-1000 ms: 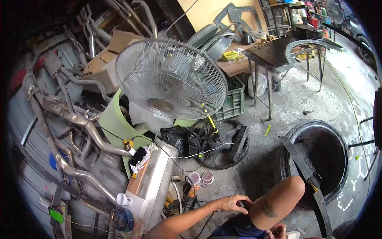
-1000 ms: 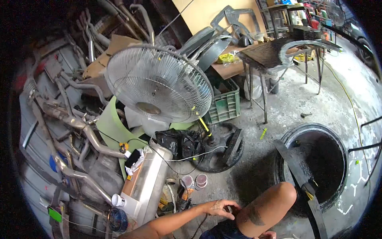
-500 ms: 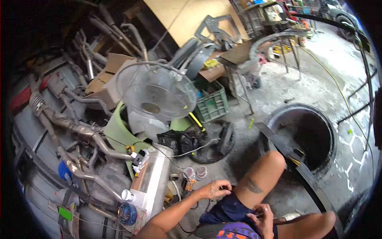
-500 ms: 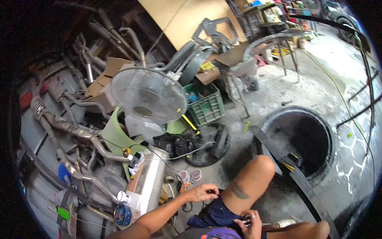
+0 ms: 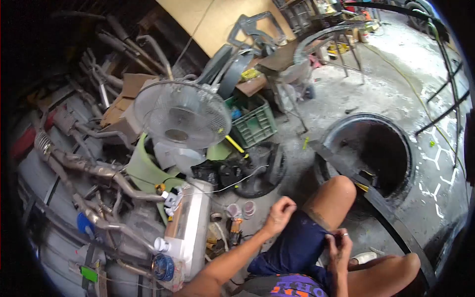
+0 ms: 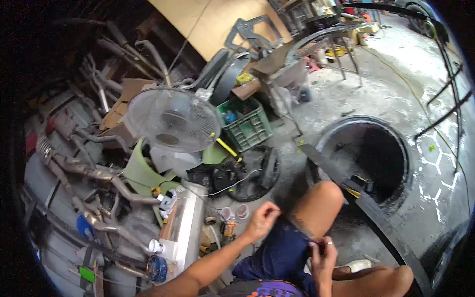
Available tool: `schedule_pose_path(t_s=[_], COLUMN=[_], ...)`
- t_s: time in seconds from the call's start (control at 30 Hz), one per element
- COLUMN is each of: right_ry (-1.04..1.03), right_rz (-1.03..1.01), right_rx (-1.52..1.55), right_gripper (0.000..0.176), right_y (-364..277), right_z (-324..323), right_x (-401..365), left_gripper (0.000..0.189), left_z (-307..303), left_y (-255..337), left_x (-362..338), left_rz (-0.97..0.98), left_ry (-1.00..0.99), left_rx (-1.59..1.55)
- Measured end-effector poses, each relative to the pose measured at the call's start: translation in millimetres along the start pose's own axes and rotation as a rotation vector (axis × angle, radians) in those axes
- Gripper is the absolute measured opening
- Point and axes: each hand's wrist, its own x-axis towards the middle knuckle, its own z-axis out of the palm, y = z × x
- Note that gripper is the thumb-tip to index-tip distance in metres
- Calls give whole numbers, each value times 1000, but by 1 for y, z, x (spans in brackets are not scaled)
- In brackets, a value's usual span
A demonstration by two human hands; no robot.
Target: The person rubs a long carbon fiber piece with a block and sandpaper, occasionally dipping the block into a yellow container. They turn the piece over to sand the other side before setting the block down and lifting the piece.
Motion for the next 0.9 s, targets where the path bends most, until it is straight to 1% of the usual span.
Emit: schedule_pose_path(t_s=[0.03, 0.07, 0.13, 0.17, 0.2, 0.23, 0.27, 0.33, 0.37, 0.43, 0.47, 0.5, 0.53, 0.57, 0.6, 0.67, 0.73, 0.77, 0.8, 0.83, 0.87, 0.9], right_ry=[41, 76, -86, -64, -68, -86, -103, -147, -181, -147, -114, -91, -73, -12, 45, 99, 172, 238, 305, 385, 441, 489], right_rz=[3, 8, 212, 211, 206, 187, 170, 179, 185, 191, 203, 174, 159, 169, 185, 166, 140, 118, 99, 91, 92, 98], right_rx=[38, 73, 257, 264, 267, 238, 208, 228, 249, 279, 314, 300, 303, 275, 244, 230, 202, 141, 78, 6, -64, -133], right_gripper=[11, 11, 10, 8, 8, 9, 10, 10, 11, 13, 15, 17, 17, 17, 17, 18, 18, 19, 21, 22, 22, 23], right_y=[11, 26, 35, 29, 30, 30, 31, 31, 28, 20, 16, 23, 26, 30, 32, 37, 28, 11, -5, -16, -20, -26], right_z=[0, -6, -27, -23, -20, -20, -19, -19, -20, -18, -18, -22, -25, -27, -28, -37, -52, -65, -78, -94, -108, -120], right_x=[2, 4, 5, 5, 7, 9, 10, 10, 10, 12, 13, 14, 18, 19, 20, 19, 14, 1, -12, -26, -45, -65], left_gripper=[10, 16, 42, 42, 50, 54, 58, 61, 61, 53, 53, 48, 41, 35, 35, 34, 34, 34, 31, 28, 23, 18], left_z=[2, 5, 14, 27, 39, 40, 41, 35, 32, 19, 10, -2, -10, -18, -30, -54, -54, -49, -43, -30, -8, 19], left_y=[-8, -20, -97, -130, -160, -164, -166, -140, -139, -137, -130, -118, -101, -83, -61, -19, -2, 18, 42, 52, 51, 49], left_x=[-1, -6, -46, -60, -72, -73, -75, -60, -55, -47, -45, -40, -30, -20, -10, 13, 39, 50, 59, 65, 70, 72], left_rz=[-77, -160, -255, -255, -300, -323, -346, -391, -385, -360, -351, -436, -432, -438, -432, -111, -62, 36, 62, 136, 248, 289], left_ry=[-109, -211, -292, -284, -282, -276, -270, -338, -339, -588, -593, -588, -515, -443, -451, -231, -89, -52, -87, -148, -188, -259], left_rx=[4, 3, 185, 189, -47, -169, -290, -263, -269, -331, -335, -243, -102, 37, 36, 221, 20, -80, -173, -249, -263, -368])
